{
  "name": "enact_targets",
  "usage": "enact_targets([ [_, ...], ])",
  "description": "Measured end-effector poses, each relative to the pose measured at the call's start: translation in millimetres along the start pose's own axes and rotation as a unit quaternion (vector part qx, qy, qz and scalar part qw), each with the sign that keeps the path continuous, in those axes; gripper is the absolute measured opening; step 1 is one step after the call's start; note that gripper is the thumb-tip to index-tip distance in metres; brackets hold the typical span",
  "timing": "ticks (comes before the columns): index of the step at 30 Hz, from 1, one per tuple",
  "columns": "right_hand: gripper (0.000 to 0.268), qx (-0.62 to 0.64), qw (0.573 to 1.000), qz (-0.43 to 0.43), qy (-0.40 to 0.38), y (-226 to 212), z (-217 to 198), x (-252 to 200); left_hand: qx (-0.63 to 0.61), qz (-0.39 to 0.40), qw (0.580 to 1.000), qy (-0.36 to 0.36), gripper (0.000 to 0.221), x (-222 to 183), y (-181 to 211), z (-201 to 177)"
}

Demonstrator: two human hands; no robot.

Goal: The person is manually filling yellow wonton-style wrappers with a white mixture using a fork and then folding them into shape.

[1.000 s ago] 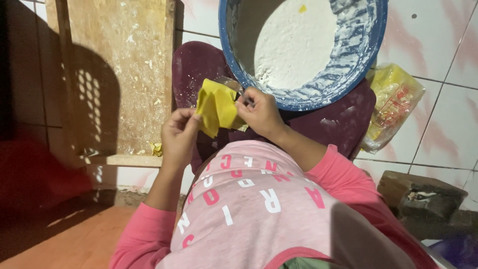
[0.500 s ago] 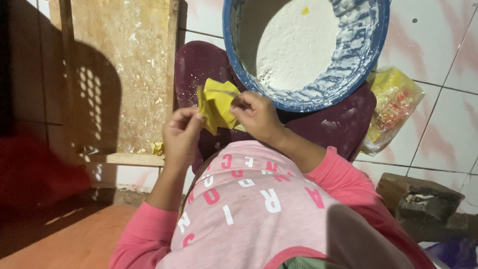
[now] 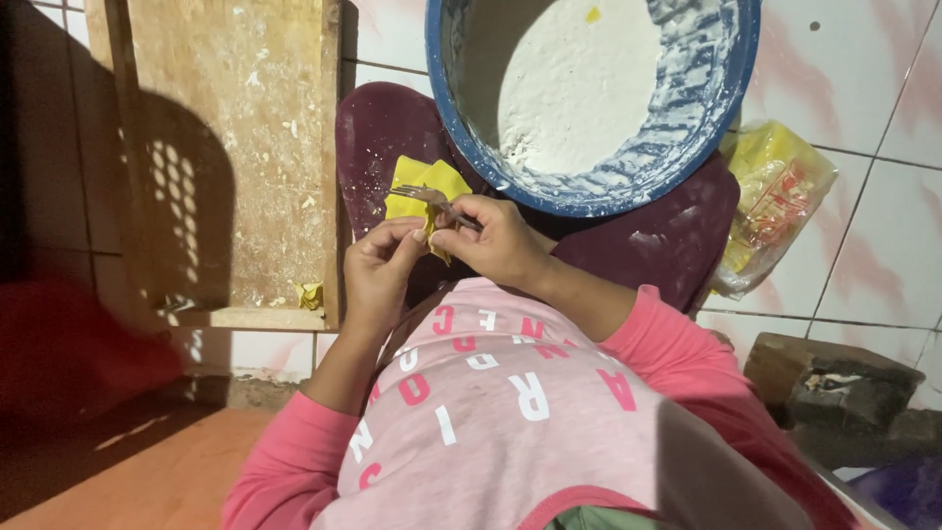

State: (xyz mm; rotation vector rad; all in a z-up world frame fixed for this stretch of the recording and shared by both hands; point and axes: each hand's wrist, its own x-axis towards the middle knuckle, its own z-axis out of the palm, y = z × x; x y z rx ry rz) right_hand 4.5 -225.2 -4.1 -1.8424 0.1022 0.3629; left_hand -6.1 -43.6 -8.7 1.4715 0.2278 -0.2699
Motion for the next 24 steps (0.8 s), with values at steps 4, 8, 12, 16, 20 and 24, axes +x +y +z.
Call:
enact_targets([
  [4,0.018,0.007,1.000,0.007,0.009,5.2,4.2,0.9,0.007,0.008,1.000,-0.001,0.005,-0.8,2.3,-0.7],
  [8,0.011,0.007,0.999,0.032,-0.006,16.6,6.3,3.7,0.009,0.007,1.000,-0.004,0.004,-0.7,2.6,-1.5],
  [12,0.006,0.014,0.999,0.039,-0.030,27.8,8.4,6.6,-0.064,-0.044,0.997,0.020,0.004,-3.1,-4.7,-3.8],
  [16,0.006,0.061,0.998,0.020,-0.027,14.9,3.2,8.0,-0.164,-0.079,0.980,0.075,0.005,1.9,-31.1,-27.1],
  [20,0.008,0.057,0.998,0.003,0.031,9.8,-12.3,11.6,-0.265,-0.105,0.953,0.107,0.007,5.5,-18.4,-42.3],
  [24,0.014,-0.051,0.988,-0.091,0.116,7.4,-23.2,19.8,-0.269,-0.097,0.954,0.092,0.007,7.5,-23.4,-41.4],
])
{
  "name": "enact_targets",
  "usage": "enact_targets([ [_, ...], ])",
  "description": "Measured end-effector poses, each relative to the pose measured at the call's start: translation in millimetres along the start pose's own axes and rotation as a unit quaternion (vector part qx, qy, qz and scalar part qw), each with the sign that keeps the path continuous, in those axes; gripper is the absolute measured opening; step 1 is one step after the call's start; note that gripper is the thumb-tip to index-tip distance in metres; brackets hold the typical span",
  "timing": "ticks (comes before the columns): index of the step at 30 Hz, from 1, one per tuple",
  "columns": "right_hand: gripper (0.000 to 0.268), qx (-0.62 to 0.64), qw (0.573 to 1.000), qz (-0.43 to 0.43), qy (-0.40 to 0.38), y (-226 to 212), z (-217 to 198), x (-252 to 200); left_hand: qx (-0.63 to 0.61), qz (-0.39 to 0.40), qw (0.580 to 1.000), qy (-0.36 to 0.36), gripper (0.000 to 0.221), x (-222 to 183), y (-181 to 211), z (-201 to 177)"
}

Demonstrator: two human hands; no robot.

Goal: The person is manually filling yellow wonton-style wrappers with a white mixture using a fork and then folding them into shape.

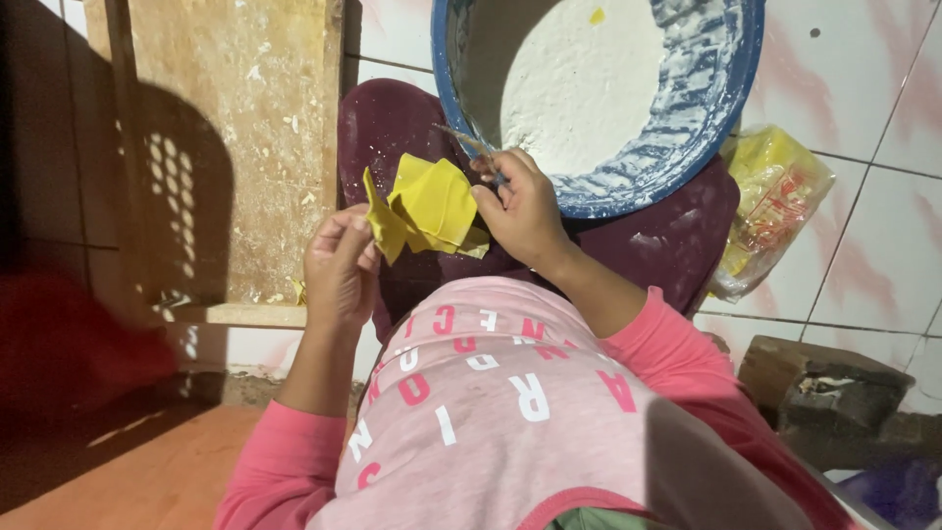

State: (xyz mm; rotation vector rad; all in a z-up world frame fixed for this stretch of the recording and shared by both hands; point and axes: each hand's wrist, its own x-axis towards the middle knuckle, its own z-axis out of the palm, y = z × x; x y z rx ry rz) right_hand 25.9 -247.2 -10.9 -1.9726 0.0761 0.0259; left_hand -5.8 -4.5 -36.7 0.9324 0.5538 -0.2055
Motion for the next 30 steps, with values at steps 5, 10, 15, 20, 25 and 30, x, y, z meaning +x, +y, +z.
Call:
enact_targets([
  [5,0.018,0.050,0.997,-0.026,-0.056,-29.2,9.9,-17.0,0.031,-0.004,0.999,-0.030,0.007,-7.4,-13.8,17.8],
  [10,0.027,0.074,0.996,-0.046,-0.038,4.0,20.4,-15.6,0.022,-0.027,0.997,-0.075,0.006,-10.6,-16.2,24.2],
  [15,0.012,0.193,0.973,0.072,-0.107,-1.8,14.0,-14.4,-0.021,-0.058,0.993,-0.097,0.018,6.0,-44.5,-4.0],
  [20,0.010,0.198,0.972,0.085,-0.094,6.2,14.1,-11.8,-0.012,-0.063,0.994,-0.084,0.028,9.1,-57.1,-15.2],
  [25,0.012,0.217,0.966,0.102,-0.099,1.2,11.3,-11.6,0.048,-0.047,0.996,-0.060,0.026,0.2,-45.5,5.4],
  [30,0.005,0.234,0.956,0.128,-0.120,-10.3,12.0,-15.9,0.063,-0.029,0.997,-0.018,0.025,15.3,-70.5,-20.2],
])
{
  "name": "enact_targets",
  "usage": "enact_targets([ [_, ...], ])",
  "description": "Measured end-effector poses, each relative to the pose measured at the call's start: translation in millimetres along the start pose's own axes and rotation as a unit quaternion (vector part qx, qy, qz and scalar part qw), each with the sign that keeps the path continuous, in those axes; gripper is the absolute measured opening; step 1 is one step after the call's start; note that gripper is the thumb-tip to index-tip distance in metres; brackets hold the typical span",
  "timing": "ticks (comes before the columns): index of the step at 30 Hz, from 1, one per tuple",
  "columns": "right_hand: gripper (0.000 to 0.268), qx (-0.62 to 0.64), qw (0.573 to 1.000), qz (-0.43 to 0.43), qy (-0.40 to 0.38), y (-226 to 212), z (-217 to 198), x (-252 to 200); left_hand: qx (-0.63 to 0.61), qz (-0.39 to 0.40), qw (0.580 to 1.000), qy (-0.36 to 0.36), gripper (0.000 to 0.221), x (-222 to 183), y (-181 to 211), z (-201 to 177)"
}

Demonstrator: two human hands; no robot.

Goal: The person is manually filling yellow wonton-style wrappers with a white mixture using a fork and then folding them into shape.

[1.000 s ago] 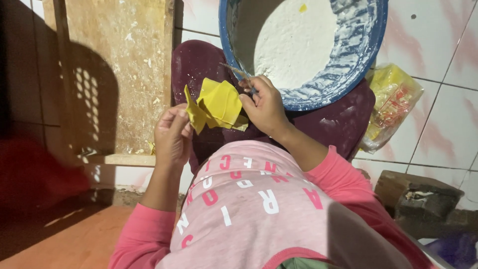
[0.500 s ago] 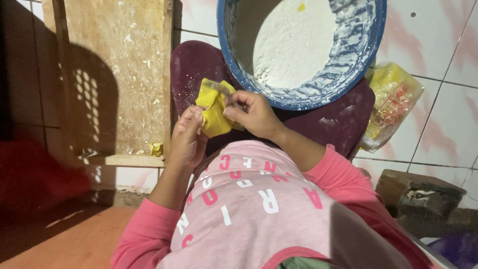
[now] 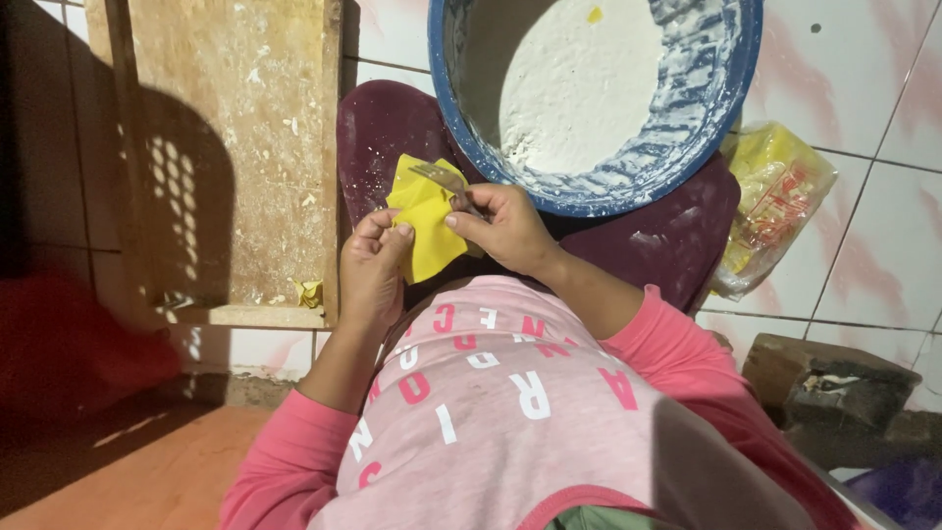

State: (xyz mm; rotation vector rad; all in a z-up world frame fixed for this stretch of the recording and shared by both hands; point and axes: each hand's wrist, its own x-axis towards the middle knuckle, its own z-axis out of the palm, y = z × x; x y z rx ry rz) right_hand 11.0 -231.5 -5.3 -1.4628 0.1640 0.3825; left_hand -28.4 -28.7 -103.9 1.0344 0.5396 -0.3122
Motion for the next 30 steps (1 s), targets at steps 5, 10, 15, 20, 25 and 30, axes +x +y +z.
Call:
enact_targets([
  [5,0.013,0.033,0.999,0.019,0.005,6.0,-3.8,1.9,-0.005,0.013,1.000,0.019,0.024,-7.7,30.7,26.6],
  [10,0.015,0.074,0.997,0.031,0.004,-1.9,1.0,-2.4,0.112,0.085,0.990,0.020,0.025,-47.6,84.6,76.3],
  [15,0.011,0.072,0.997,0.029,-0.011,4.6,9.1,-3.2,0.108,0.027,0.993,-0.038,0.017,-54.9,79.4,79.7],
  [20,0.013,0.102,0.995,0.012,0.009,8.0,4.8,-1.1,0.103,0.070,0.992,-0.004,0.003,-39.9,62.5,63.2],
  [25,0.013,0.142,0.989,0.003,0.050,11.0,-10.3,5.3,-0.033,0.021,0.999,0.031,0.008,-20.1,38.0,23.0],
  [30,0.009,0.139,0.986,-0.013,0.087,-28.7,-17.9,0.7,-0.123,0.002,0.992,0.040,0.011,-33.1,88.5,53.1],
])
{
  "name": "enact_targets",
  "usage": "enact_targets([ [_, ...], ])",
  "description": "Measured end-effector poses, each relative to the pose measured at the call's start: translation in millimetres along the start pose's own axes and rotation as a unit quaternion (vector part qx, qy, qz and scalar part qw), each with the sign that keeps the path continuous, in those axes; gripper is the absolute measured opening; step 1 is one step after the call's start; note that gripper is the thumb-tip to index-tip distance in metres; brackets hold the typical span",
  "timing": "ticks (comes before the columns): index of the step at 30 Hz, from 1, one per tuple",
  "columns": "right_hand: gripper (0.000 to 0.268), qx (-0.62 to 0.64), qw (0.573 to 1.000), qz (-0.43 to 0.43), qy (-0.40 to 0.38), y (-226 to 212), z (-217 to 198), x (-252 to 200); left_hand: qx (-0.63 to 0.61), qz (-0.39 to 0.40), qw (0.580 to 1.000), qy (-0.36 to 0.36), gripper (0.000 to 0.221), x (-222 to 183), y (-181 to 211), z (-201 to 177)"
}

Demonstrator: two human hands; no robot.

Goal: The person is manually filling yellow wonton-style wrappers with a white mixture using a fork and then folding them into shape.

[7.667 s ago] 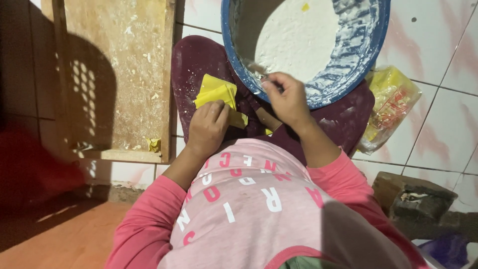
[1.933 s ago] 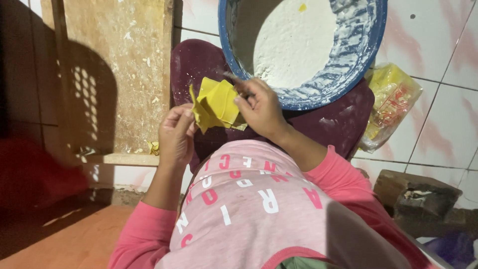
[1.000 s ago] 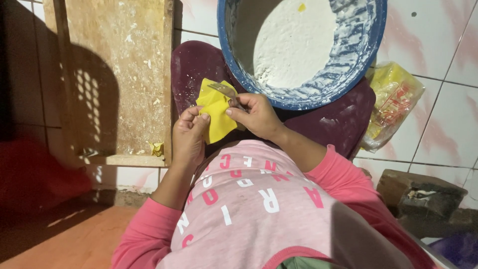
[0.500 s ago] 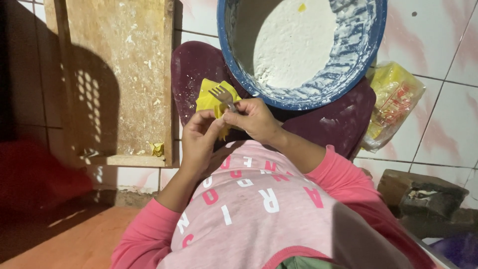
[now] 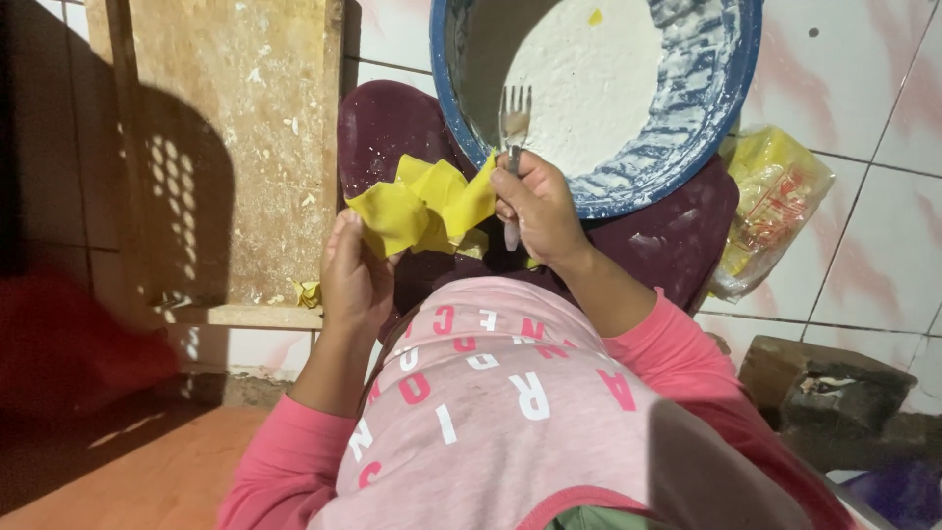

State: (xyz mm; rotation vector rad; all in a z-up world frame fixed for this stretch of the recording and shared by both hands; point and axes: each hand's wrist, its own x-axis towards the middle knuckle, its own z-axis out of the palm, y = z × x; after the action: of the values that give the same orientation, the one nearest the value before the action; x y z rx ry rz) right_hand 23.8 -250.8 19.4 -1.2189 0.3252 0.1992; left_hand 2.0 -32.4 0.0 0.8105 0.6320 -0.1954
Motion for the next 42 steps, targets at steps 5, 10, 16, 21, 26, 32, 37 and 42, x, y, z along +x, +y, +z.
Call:
enact_targets([
  [5,0.009,0.003,0.998,-0.001,-0.058,8.7,3.6,-0.9,0.013,0.010,1.000,-0.004,0.011,6.6,-9.3,-20.5],
  [10,0.010,-0.112,0.981,-0.072,-0.139,22.9,5.2,14.7,0.056,0.041,0.998,-0.008,0.026,-1.0,2.1,1.9],
  [16,0.016,-0.341,0.926,-0.160,-0.015,7.9,-15.8,20.7,0.081,0.026,0.996,0.002,0.021,4.1,-1.5,2.0],
  [21,0.026,-0.464,0.865,-0.183,-0.052,0.5,-91.6,39.8,0.033,-0.029,0.999,-0.012,0.007,25.6,-23.4,-42.7],
  [26,0.029,-0.709,0.701,0.000,-0.077,-20.6,-115.0,43.6,-0.021,-0.033,0.999,0.033,0.015,16.1,-0.5,1.7],
  [32,0.025,-0.781,0.616,-0.063,-0.082,39.1,-148.3,91.3,-0.001,-0.069,0.996,0.055,0.019,14.8,-5.3,18.0],
  [37,0.013,-0.800,0.565,-0.185,-0.078,83.3,-164.2,113.4,-0.004,-0.067,0.996,0.059,0.018,17.5,-3.6,28.0],
  [42,0.018,-0.791,0.586,-0.111,-0.136,54.9,-163.9,102.5,0.037,-0.074,0.995,0.051,0.018,24.4,-5.0,29.6],
])
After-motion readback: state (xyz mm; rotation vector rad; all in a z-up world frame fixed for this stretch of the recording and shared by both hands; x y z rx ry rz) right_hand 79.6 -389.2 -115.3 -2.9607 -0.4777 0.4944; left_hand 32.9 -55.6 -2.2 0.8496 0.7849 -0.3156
